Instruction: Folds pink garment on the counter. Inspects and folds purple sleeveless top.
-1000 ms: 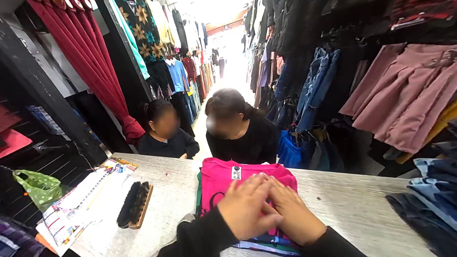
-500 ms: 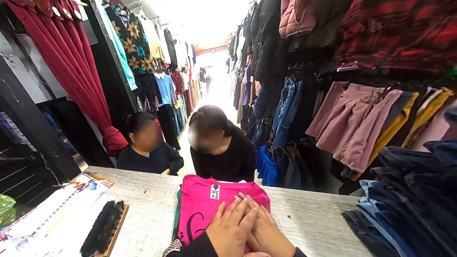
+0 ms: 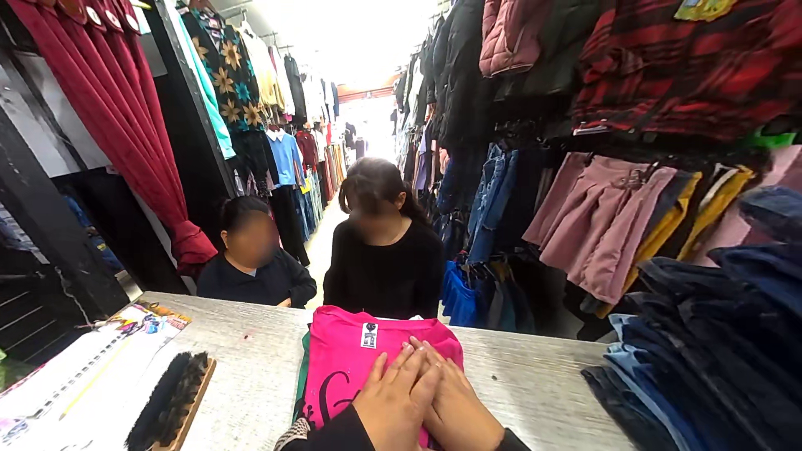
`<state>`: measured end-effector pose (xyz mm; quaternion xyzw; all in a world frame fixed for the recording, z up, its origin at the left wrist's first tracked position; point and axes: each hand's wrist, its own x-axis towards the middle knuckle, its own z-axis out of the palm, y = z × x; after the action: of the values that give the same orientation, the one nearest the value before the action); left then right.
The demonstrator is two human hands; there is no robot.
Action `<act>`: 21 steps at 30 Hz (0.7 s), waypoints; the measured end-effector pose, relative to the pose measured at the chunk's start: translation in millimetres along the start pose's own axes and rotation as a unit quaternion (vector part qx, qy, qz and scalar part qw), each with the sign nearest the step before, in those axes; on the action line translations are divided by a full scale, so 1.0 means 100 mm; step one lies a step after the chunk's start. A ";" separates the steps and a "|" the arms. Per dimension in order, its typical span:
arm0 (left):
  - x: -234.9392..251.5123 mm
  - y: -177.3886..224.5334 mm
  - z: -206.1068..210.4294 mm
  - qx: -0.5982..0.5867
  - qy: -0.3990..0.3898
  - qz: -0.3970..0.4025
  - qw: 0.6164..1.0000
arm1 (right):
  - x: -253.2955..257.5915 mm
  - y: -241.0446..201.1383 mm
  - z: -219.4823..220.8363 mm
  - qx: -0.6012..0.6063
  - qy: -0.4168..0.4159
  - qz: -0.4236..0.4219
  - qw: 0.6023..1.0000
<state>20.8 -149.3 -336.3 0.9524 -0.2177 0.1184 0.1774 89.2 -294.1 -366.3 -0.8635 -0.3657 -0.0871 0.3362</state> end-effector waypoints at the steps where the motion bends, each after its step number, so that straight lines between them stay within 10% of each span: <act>1: 0.00 0.00 0.00 0.004 0.001 0.001 1.000 | 0.00 0.00 -0.01 0.000 -0.004 0.003 1.000; 21: -0.01 0.01 0.06 0.041 0.033 0.002 0.999 | 0.01 -0.05 -0.05 -0.007 -0.037 0.019 0.999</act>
<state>20.2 -151.5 -341.7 0.9543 -0.2082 0.1584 0.1447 86.5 -294.2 -359.9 -0.8754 -0.3607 -0.0511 0.3177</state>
